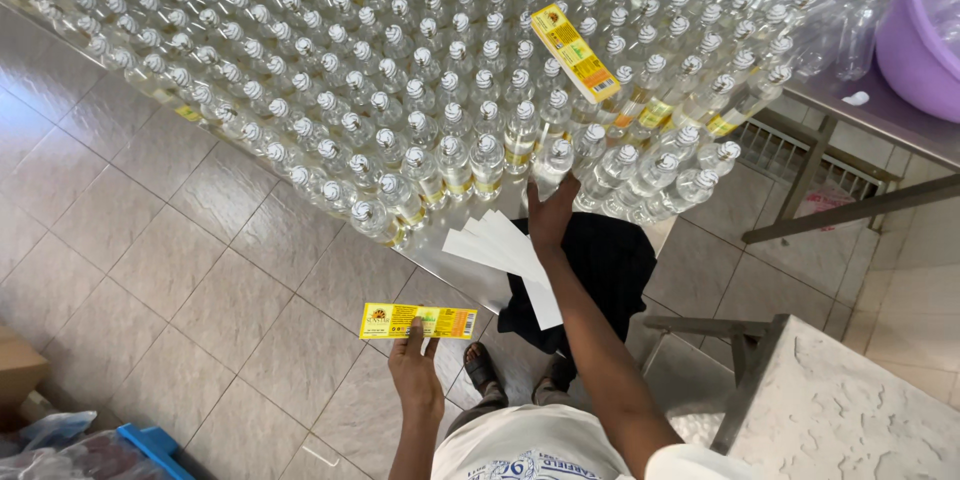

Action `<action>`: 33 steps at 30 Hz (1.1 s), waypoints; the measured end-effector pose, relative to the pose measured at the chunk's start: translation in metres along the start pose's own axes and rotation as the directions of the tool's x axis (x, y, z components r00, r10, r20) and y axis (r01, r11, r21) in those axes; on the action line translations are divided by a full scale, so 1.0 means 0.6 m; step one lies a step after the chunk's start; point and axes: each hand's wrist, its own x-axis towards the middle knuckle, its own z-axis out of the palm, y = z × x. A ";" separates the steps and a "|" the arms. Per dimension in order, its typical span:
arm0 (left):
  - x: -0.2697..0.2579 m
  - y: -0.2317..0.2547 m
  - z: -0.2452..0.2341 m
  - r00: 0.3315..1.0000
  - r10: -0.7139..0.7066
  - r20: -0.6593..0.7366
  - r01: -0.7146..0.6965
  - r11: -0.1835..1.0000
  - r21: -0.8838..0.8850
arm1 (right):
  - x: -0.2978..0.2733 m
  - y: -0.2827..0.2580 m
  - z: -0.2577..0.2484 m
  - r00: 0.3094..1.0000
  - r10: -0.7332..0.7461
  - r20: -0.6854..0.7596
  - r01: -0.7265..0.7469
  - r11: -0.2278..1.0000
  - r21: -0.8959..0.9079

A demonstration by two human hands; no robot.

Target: The person repeatedly picks up clear plastic bottles from a table, peels a yellow label from a stack, wraps it around the bottle, and places the labeled bottle back on the table. The process is repeated for multiple bottles in a consistent sequence.

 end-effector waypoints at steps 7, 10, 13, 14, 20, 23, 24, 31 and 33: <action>0.028 -0.025 -0.006 0.993 -0.046 0.113 0.038 0.997 0.073 | -0.025 -0.040 -0.258 0.898 0.121 0.423 0.058 0.921 -0.386; 0.006 -0.024 0.042 0.980 -0.111 0.164 0.079 0.979 0.190 | -0.047 -0.074 -0.338 0.699 0.452 0.555 -0.135 0.845 -0.517; -0.012 -0.050 0.080 0.942 -0.171 0.290 0.102 0.966 0.237 | -0.082 -0.053 -0.360 0.599 0.571 0.561 -0.180 0.779 -0.601; -0.017 -0.066 0.093 0.936 -0.125 0.329 0.059 0.977 0.204 | -0.091 -0.047 -0.367 0.598 0.558 0.575 -0.199 0.799 -0.568; -0.039 -0.122 0.137 0.897 -0.080 0.436 -0.033 0.969 0.244 | -0.125 -0.087 -0.394 0.766 0.245 0.595 -0.114 0.962 -0.249; -0.072 -0.118 0.162 0.867 -0.103 0.487 -0.031 0.965 0.260 | -0.134 -0.140 -0.409 0.774 0.125 0.621 -0.239 0.966 0.103; -0.079 -0.119 0.169 0.850 -0.114 0.514 -0.031 0.964 0.264 | -0.134 -0.167 -0.412 0.694 0.157 0.702 -0.380 0.909 0.173; -0.090 -0.096 0.173 0.828 -0.070 0.556 -0.099 0.959 0.267 | -0.154 -0.172 -0.420 0.872 -0.112 0.477 0.107 0.994 0.037; -0.130 -0.057 0.186 0.817 -0.083 0.571 -0.088 0.960 0.265 | -0.174 -0.234 -0.428 0.948 0.077 0.307 -0.040 0.991 -0.125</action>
